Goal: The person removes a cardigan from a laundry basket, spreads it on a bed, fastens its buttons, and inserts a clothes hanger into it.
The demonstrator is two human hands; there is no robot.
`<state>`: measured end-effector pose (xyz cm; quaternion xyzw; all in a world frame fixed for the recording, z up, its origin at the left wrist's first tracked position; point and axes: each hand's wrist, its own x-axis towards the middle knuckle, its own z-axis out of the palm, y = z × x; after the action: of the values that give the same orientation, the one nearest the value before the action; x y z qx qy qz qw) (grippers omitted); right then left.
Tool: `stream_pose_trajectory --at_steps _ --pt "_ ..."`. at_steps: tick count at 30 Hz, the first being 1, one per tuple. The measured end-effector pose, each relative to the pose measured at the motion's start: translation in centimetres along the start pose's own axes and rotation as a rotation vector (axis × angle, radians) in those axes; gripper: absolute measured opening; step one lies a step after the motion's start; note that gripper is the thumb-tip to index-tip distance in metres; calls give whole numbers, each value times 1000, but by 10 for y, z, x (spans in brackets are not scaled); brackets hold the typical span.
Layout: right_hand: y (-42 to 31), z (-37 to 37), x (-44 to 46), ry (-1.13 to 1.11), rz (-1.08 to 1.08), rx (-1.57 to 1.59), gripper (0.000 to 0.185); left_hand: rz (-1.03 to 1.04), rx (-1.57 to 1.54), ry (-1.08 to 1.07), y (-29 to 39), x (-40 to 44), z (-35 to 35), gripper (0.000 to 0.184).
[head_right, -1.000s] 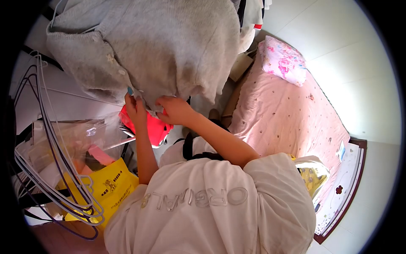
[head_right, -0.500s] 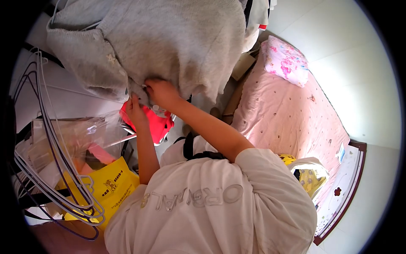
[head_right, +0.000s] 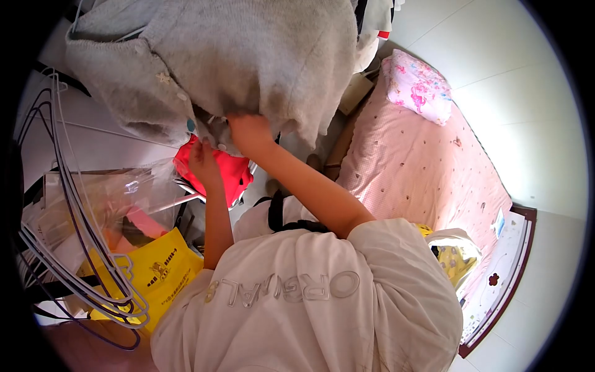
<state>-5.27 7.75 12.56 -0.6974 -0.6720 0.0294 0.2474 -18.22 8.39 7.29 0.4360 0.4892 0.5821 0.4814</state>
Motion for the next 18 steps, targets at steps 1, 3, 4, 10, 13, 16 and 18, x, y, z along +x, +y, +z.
stream_pose_trajectory --at_steps 1,3,4,10,13,16,18 --pt "3 -1 2 -7 32 14 13 12 -3 40 1 -1 1 16" --pt "5 -5 4 -22 96 40 14 108 32 60 1 -1 1 15" --pt "3 -8 3 -52 67 86 14 156 50 72 0 -1 0 15" --pt "-11 -5 -1 -169 -40 483 16 128 -33 -19 -2 0 -3 13" --pt "-12 -3 -1 -183 14 544 16 79 -62 -28 6 -1 -3 17" --pt "-7 3 0 -158 0 621 15 70 -45 -49 3 0 -6 22" --pt "-7 4 0 -143 -13 593 15 65 -36 -59 1 -1 -8 23"
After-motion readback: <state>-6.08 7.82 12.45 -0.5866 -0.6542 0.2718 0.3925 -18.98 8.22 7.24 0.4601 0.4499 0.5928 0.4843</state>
